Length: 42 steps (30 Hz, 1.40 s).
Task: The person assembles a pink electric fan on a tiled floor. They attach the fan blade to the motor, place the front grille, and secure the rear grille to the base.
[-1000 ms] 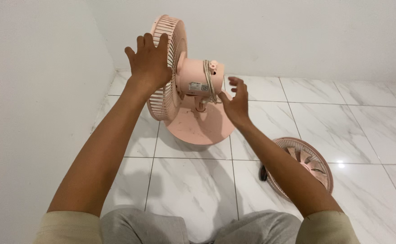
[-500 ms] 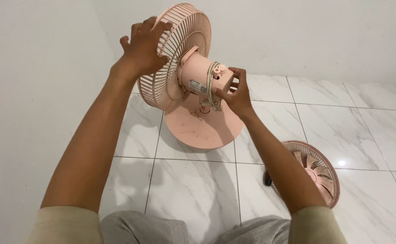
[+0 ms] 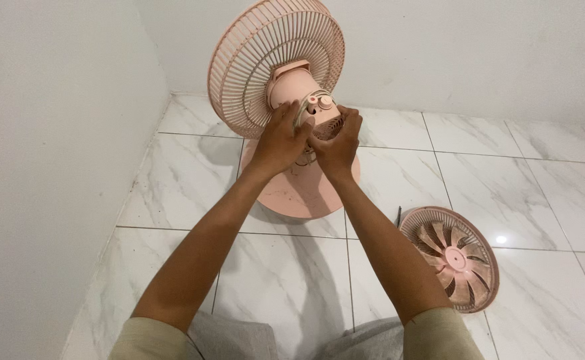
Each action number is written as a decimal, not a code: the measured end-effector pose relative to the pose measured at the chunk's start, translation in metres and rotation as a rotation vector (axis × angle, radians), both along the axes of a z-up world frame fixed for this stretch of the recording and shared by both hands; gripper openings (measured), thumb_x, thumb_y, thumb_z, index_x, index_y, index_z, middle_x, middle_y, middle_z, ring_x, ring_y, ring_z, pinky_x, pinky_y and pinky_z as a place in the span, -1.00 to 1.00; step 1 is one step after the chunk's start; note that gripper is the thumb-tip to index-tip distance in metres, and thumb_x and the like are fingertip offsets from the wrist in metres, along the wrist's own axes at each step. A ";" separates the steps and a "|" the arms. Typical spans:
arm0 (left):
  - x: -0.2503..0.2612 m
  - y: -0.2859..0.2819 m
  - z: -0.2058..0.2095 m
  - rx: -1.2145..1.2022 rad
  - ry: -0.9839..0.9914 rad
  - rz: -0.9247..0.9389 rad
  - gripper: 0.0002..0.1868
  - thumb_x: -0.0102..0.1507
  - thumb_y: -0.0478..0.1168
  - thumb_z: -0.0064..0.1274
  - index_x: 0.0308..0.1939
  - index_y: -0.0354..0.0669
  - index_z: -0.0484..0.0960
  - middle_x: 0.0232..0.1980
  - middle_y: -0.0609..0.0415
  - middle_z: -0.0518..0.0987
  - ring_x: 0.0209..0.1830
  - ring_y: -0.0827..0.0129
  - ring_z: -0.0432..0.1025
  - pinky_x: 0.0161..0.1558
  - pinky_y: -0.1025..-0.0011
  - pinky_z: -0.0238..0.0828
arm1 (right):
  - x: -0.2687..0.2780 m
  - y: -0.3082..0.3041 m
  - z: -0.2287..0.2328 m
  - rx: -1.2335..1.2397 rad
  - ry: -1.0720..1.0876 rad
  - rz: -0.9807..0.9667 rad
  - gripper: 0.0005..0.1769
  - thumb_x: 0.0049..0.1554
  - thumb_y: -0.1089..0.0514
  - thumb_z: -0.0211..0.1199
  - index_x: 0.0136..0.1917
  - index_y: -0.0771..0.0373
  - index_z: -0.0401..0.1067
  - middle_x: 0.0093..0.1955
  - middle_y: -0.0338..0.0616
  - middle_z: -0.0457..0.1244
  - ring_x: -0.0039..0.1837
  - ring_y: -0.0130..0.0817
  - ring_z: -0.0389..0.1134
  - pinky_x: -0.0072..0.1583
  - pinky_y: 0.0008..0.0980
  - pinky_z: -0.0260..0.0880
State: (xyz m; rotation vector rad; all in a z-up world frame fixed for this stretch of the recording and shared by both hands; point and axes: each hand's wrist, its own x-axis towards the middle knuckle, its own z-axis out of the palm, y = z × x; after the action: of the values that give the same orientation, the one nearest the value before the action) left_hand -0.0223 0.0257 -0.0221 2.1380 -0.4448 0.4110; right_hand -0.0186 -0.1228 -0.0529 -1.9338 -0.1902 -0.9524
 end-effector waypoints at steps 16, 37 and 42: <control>0.018 -0.012 0.006 0.082 -0.047 0.115 -0.20 0.22 0.16 0.23 0.27 -0.36 0.31 0.17 -0.19 0.45 0.18 -0.01 0.41 0.16 0.08 0.40 | -0.038 0.012 -0.018 0.030 0.056 0.125 -0.56 0.47 0.16 -0.19 0.55 0.25 0.21 0.33 0.00 0.20 0.37 -0.13 0.29 0.39 -0.24 0.29; 0.028 0.002 -0.011 0.151 0.053 0.138 -0.01 0.06 0.17 0.36 0.45 -0.07 0.23 0.30 -0.01 0.24 0.34 0.01 0.14 0.21 -0.11 0.19 | -0.002 -0.092 0.020 -0.360 -0.120 -0.213 -0.54 0.39 0.03 0.11 0.48 0.22 0.25 0.46 0.07 0.24 0.53 0.01 0.19 0.51 0.03 0.10; 0.053 0.015 -0.022 0.133 0.100 0.014 -0.04 0.09 0.09 0.34 0.45 -0.13 0.23 0.34 -0.07 0.21 0.39 -0.01 0.12 0.35 0.07 0.23 | 0.023 -0.134 0.038 -0.207 -0.147 -0.238 -0.49 0.48 -0.01 0.04 0.55 0.31 0.16 0.48 0.21 0.17 0.51 0.02 0.16 0.43 -0.05 0.19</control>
State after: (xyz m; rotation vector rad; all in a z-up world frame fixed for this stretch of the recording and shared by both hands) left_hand 0.0306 0.0410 -0.0442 2.2796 -0.4107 0.2878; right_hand 0.0044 -0.2564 -0.0153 -2.1097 -0.1497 -1.2765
